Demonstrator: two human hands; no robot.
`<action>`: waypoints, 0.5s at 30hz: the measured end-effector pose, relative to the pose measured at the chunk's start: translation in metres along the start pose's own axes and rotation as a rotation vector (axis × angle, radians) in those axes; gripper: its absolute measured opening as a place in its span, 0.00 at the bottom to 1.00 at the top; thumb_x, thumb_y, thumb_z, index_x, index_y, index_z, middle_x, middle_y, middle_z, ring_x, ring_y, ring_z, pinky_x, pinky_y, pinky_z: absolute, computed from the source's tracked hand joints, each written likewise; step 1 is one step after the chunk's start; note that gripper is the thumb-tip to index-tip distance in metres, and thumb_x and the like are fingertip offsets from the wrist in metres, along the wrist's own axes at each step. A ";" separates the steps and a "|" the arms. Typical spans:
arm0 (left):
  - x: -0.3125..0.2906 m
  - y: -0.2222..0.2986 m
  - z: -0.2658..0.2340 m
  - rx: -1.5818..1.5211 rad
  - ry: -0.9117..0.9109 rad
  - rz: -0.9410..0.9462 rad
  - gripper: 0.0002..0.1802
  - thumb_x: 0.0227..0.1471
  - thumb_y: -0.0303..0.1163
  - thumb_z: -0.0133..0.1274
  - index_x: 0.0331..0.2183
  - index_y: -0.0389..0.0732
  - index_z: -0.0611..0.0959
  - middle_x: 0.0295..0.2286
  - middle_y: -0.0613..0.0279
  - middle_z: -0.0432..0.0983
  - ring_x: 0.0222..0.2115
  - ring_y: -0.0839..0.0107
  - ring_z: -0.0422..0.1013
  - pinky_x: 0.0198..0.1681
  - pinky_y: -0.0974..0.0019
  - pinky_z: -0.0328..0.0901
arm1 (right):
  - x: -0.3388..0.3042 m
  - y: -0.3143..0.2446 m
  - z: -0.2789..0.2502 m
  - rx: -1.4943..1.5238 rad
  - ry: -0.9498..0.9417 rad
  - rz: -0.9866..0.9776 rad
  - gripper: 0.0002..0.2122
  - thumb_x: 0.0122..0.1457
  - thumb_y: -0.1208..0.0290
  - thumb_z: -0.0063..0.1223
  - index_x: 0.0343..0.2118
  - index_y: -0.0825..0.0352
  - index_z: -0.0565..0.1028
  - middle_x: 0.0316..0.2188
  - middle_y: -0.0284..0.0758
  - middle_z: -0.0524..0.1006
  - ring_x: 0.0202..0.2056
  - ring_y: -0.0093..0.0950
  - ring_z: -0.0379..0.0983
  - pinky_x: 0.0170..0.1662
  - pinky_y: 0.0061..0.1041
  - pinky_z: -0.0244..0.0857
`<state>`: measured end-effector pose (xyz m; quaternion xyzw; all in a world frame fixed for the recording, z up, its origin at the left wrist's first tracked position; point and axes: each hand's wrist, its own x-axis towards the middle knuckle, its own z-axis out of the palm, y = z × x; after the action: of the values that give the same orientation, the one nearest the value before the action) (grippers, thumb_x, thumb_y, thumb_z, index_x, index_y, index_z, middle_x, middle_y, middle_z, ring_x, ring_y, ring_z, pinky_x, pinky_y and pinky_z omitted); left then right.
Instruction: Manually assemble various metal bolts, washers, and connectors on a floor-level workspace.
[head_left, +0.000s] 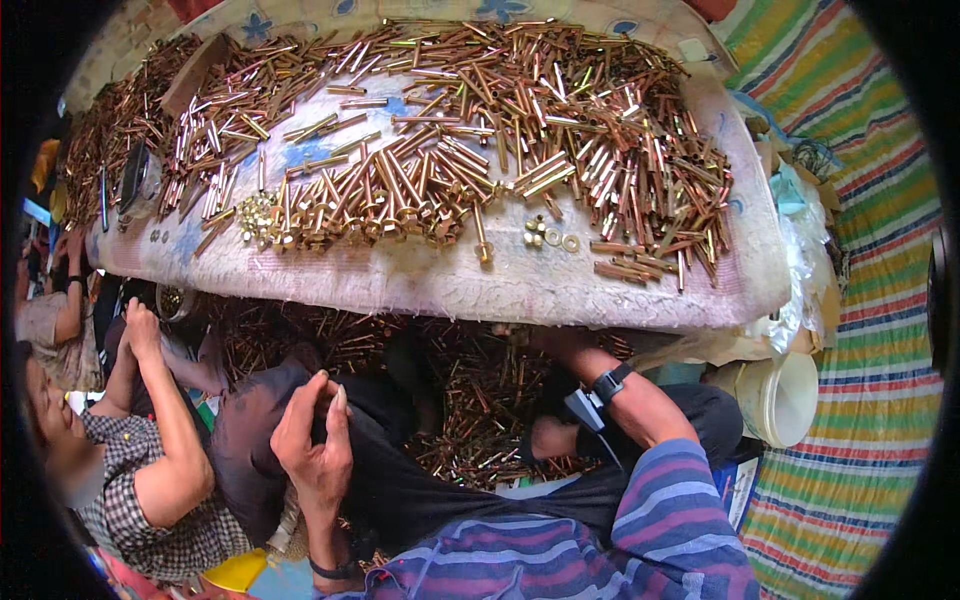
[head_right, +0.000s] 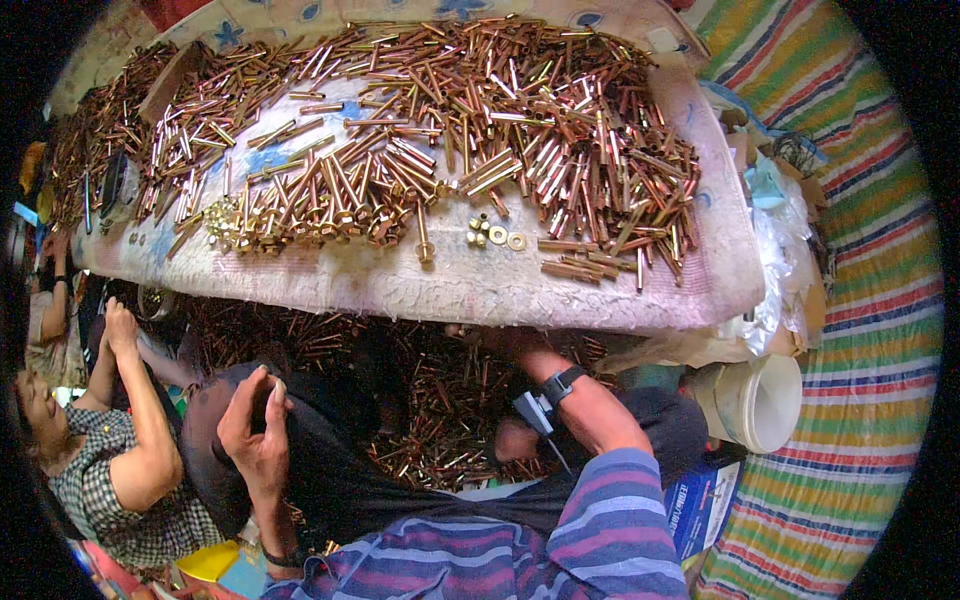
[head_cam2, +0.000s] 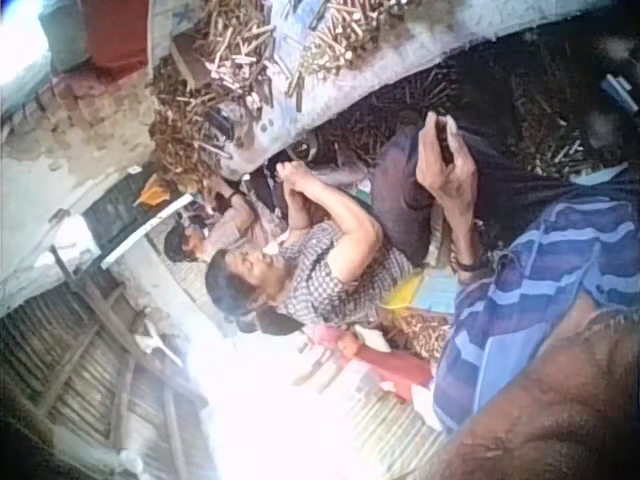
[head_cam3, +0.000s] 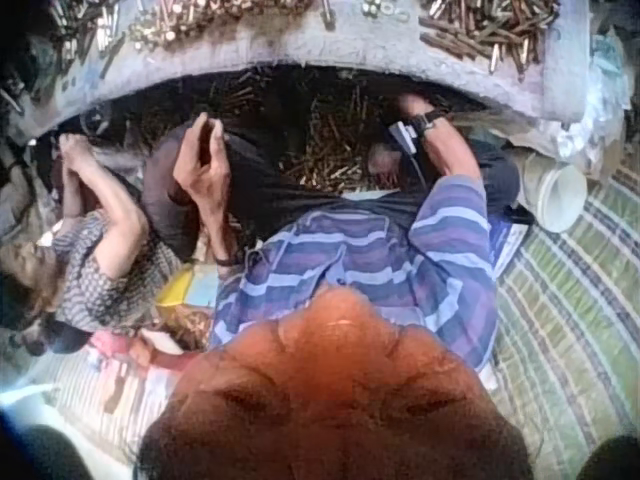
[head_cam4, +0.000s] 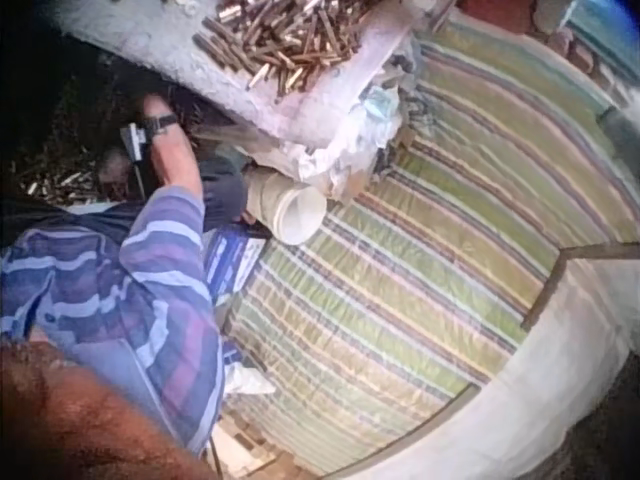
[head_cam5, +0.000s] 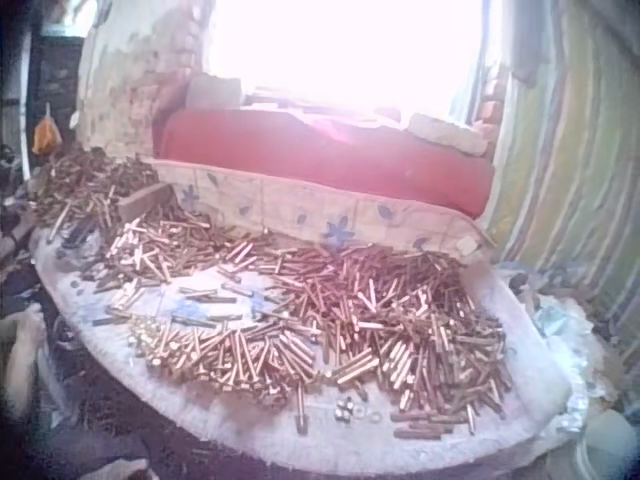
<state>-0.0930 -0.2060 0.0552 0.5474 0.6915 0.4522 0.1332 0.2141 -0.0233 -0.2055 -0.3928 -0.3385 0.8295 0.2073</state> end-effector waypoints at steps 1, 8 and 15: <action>0.001 0.000 -0.001 -0.004 0.005 0.017 0.13 0.55 0.19 0.55 0.44 0.30 0.80 0.28 0.61 0.77 0.26 0.77 0.71 0.31 0.74 0.67 | -0.002 -0.001 0.010 0.035 -0.031 -0.003 0.21 0.67 0.52 0.42 0.53 0.64 0.68 0.37 0.36 0.75 0.33 0.28 0.74 0.28 0.25 0.75; -0.001 -0.005 -0.001 -0.050 -0.034 -0.017 0.14 0.57 0.22 0.55 0.45 0.30 0.80 0.30 0.60 0.78 0.26 0.77 0.72 0.31 0.73 0.68 | -0.079 -0.056 0.095 0.169 -0.015 0.459 0.15 0.65 0.52 0.48 0.40 0.61 0.70 0.27 0.31 0.74 0.20 0.21 0.69 0.10 0.13 0.55; 0.010 0.029 -0.016 -0.181 -0.169 -0.205 0.15 0.56 0.26 0.58 0.45 0.30 0.81 0.29 0.60 0.79 0.24 0.78 0.72 0.29 0.72 0.68 | -0.141 -0.139 0.140 0.271 -0.102 0.387 0.12 0.64 0.55 0.48 0.36 0.60 0.70 0.23 0.28 0.70 0.18 0.16 0.64 0.08 0.10 0.49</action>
<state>-0.0891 -0.2051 0.0892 0.4958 0.6866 0.4489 0.2851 0.1992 -0.0694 0.0321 -0.3768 -0.1524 0.9104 0.0778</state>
